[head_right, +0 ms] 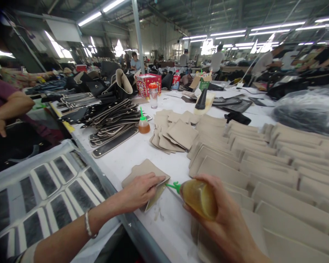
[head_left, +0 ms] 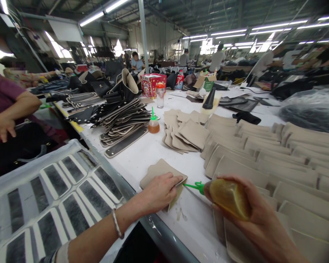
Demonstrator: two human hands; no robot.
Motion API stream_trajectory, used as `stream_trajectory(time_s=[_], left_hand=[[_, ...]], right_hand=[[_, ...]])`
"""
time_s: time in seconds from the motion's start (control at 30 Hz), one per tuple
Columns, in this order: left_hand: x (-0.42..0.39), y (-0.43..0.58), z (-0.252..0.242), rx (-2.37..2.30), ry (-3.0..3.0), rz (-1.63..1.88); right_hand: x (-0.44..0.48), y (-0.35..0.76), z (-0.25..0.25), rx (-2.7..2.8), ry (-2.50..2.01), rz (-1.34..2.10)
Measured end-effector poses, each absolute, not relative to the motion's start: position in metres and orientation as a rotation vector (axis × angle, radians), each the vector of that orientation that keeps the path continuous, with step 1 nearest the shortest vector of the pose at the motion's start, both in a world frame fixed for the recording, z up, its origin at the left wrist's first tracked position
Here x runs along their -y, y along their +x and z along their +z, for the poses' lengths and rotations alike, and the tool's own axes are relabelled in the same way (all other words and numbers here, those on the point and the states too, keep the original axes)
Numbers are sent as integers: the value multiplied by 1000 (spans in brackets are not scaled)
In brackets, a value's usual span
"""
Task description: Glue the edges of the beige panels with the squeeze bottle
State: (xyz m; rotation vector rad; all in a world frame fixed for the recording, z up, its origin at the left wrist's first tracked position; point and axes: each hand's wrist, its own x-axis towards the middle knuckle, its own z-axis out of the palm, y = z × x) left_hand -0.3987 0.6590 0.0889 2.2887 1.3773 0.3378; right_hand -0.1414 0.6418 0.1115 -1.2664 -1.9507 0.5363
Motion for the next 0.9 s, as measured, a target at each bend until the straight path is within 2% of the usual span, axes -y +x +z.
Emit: stream_trajectory(time_s=[0.23, 0.4, 0.53, 0.67, 0.77, 0.83, 0.9], left_hand=[[-661, -397, 89, -1367, 2256, 334], [-661, -396, 90, -1348, 2220, 383], [-662, -402, 92, -1366, 2135, 494], [-663, -422, 91, -1827, 2037, 697], [-673, -447, 83, -2073, 2003, 488], [-686, -462, 77, -2001, 1849, 345], [-697, -472, 74, -1803, 1686, 409]], right_hand=[[-649, -139, 111, 1997, -1209, 423], [-639, -143, 110, 1836, -1334, 674], [-634, -132, 120, 1395, -1356, 1030], [-621, -111, 134, 689, -1200, 1290], [-607, -99, 148, 296, -1019, 1266], [-598, -92, 157, 166, -909, 1204], [-590, -82, 165, 121, -843, 1146]])
